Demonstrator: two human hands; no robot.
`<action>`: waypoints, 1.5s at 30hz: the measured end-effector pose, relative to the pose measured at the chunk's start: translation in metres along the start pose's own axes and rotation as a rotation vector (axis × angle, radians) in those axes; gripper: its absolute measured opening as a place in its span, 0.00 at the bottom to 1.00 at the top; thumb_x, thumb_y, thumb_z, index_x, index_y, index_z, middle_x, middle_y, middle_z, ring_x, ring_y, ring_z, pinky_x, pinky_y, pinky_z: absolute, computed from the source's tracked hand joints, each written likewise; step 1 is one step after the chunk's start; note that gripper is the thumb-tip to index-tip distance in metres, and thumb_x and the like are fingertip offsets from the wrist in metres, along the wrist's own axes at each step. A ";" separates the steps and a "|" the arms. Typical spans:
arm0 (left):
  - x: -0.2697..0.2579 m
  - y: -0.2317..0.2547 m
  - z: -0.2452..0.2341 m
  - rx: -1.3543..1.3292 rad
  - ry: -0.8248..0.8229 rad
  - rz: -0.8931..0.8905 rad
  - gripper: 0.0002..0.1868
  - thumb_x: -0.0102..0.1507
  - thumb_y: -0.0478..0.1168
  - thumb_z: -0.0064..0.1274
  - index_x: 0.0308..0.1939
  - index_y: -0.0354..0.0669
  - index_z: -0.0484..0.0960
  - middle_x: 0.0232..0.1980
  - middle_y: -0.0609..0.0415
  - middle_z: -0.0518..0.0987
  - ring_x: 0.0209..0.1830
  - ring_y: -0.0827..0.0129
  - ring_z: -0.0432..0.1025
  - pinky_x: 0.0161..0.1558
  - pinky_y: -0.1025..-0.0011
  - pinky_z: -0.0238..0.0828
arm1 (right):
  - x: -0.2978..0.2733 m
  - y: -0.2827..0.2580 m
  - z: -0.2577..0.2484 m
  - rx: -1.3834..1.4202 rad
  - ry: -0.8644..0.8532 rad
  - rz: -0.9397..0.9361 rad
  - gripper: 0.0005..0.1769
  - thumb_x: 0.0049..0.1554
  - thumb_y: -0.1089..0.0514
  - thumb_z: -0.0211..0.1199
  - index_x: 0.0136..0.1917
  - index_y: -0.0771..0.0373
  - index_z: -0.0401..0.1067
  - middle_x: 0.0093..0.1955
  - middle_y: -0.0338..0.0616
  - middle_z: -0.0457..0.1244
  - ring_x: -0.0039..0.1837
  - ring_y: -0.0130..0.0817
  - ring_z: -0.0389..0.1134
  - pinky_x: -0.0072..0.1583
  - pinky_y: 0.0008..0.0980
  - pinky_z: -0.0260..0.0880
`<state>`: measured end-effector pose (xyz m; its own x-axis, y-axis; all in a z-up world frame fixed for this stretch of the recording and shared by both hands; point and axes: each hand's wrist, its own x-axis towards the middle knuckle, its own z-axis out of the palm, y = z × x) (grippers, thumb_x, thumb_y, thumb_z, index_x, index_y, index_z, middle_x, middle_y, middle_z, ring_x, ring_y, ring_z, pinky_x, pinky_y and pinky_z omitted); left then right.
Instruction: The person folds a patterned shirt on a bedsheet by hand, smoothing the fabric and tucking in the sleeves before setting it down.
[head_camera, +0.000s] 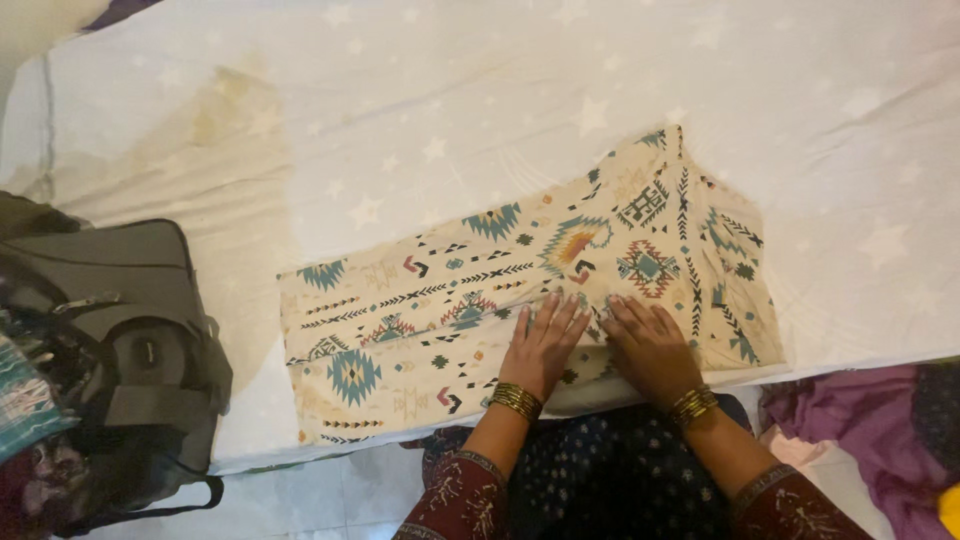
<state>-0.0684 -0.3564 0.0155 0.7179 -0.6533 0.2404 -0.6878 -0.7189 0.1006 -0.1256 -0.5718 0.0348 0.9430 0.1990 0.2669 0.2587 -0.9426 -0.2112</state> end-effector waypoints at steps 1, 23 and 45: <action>0.002 0.002 -0.004 0.010 -0.024 0.047 0.34 0.65 0.38 0.50 0.76 0.60 0.64 0.81 0.61 0.59 0.82 0.63 0.51 0.77 0.49 0.50 | -0.003 0.000 -0.001 0.008 0.055 0.004 0.28 0.48 0.50 0.67 0.62 0.55 0.70 0.72 0.47 0.61 0.74 0.47 0.59 0.71 0.54 0.58; 0.060 0.042 -0.030 -0.490 -0.027 -0.190 0.19 0.61 0.39 0.54 0.57 0.53 0.82 0.65 0.58 0.79 0.74 0.63 0.64 0.73 0.50 0.51 | -0.019 0.101 -0.065 0.241 0.248 0.484 0.26 0.48 0.69 0.58 0.57 0.50 0.77 0.71 0.39 0.67 0.74 0.42 0.65 0.73 0.44 0.67; 0.071 -0.006 0.014 -1.278 0.040 -0.988 0.37 0.61 0.41 0.63 0.72 0.43 0.65 0.42 0.57 0.78 0.37 0.77 0.72 0.44 0.74 0.73 | 0.095 0.142 -0.028 0.504 -0.127 0.710 0.24 0.57 0.46 0.67 0.63 0.57 0.73 0.48 0.45 0.70 0.49 0.37 0.72 0.52 0.36 0.71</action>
<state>-0.0117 -0.4022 0.0188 0.9225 -0.0581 -0.3815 0.3683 -0.1626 0.9154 -0.0053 -0.6939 0.0569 0.9247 -0.3323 -0.1858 -0.3643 -0.6303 -0.6856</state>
